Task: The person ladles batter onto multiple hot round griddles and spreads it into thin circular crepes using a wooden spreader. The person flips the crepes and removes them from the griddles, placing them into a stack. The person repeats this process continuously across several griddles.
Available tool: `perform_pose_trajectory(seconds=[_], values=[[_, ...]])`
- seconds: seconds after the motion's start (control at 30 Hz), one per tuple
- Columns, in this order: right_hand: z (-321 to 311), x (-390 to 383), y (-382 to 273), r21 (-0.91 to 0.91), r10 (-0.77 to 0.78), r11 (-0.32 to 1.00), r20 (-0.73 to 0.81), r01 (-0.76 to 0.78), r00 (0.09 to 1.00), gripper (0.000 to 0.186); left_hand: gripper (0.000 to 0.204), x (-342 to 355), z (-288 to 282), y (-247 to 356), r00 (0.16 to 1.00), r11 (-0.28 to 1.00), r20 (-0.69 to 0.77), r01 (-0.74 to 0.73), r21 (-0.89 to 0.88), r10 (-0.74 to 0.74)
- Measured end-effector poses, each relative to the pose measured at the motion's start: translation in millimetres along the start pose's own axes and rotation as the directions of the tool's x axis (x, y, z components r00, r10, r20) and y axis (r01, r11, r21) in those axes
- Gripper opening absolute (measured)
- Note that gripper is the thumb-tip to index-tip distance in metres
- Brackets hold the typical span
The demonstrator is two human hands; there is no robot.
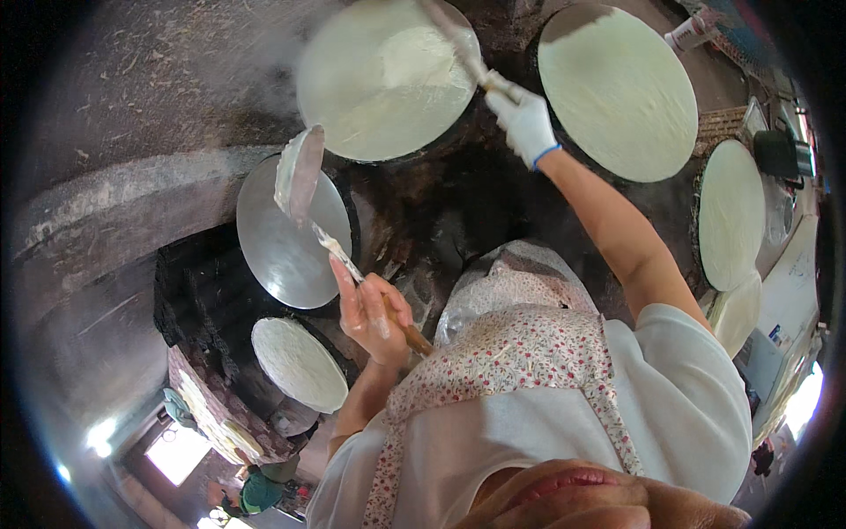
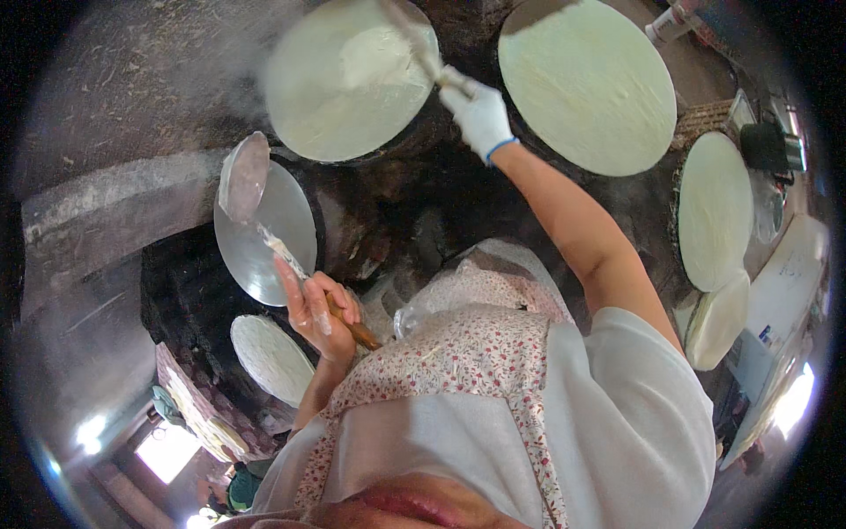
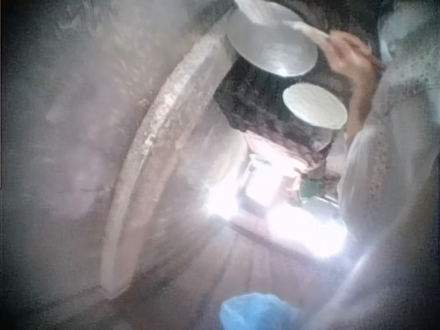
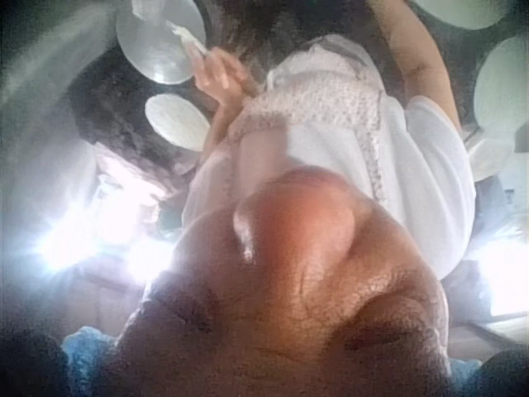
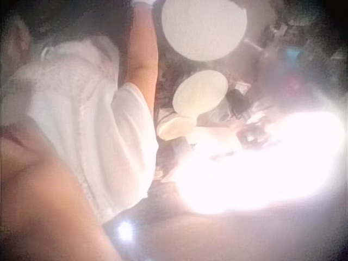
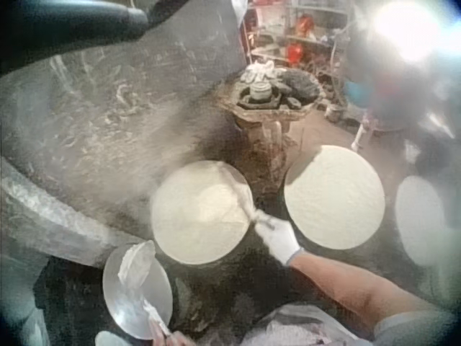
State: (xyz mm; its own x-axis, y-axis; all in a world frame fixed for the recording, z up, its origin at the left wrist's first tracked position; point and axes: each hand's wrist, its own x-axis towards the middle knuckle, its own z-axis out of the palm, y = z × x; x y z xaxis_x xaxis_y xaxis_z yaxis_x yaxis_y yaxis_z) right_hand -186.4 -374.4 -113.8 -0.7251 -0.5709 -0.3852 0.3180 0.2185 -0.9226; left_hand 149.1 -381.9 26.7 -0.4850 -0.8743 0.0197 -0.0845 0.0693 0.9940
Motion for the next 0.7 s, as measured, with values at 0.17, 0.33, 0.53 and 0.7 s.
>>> perform_pose_trajectory(seconds=[0.17, 0.33, 0.53, 0.7], values=[[25, 20, -11, -0.337, 0.083, 0.941, 0.309, 0.027, 0.947, 0.045, 0.058, 85, 16, 8, 0.991, 0.987, -0.053, 0.115, -0.114, -0.121], [-27, -13, 23, -0.218, -0.255, 0.916, 0.333, 0.337, 0.908, 0.041, 0.053, 167, 39, -10, 0.945, 0.837, 0.038, 0.305, -0.454, -0.323], [-29, -27, 46, -0.24, -0.119, 0.95, 0.312, 0.2, 0.942, 0.041, 0.041, 142, 58, -30, 0.831, 0.631, 0.099, 0.487, -0.604, -0.547], [-15, -25, 47, -0.213, -0.049, 0.97, 0.286, 0.114, 0.957, 0.044, 0.016, 132, 70, -29, 0.649, 0.319, 0.156, 0.552, -0.77, -0.745]])
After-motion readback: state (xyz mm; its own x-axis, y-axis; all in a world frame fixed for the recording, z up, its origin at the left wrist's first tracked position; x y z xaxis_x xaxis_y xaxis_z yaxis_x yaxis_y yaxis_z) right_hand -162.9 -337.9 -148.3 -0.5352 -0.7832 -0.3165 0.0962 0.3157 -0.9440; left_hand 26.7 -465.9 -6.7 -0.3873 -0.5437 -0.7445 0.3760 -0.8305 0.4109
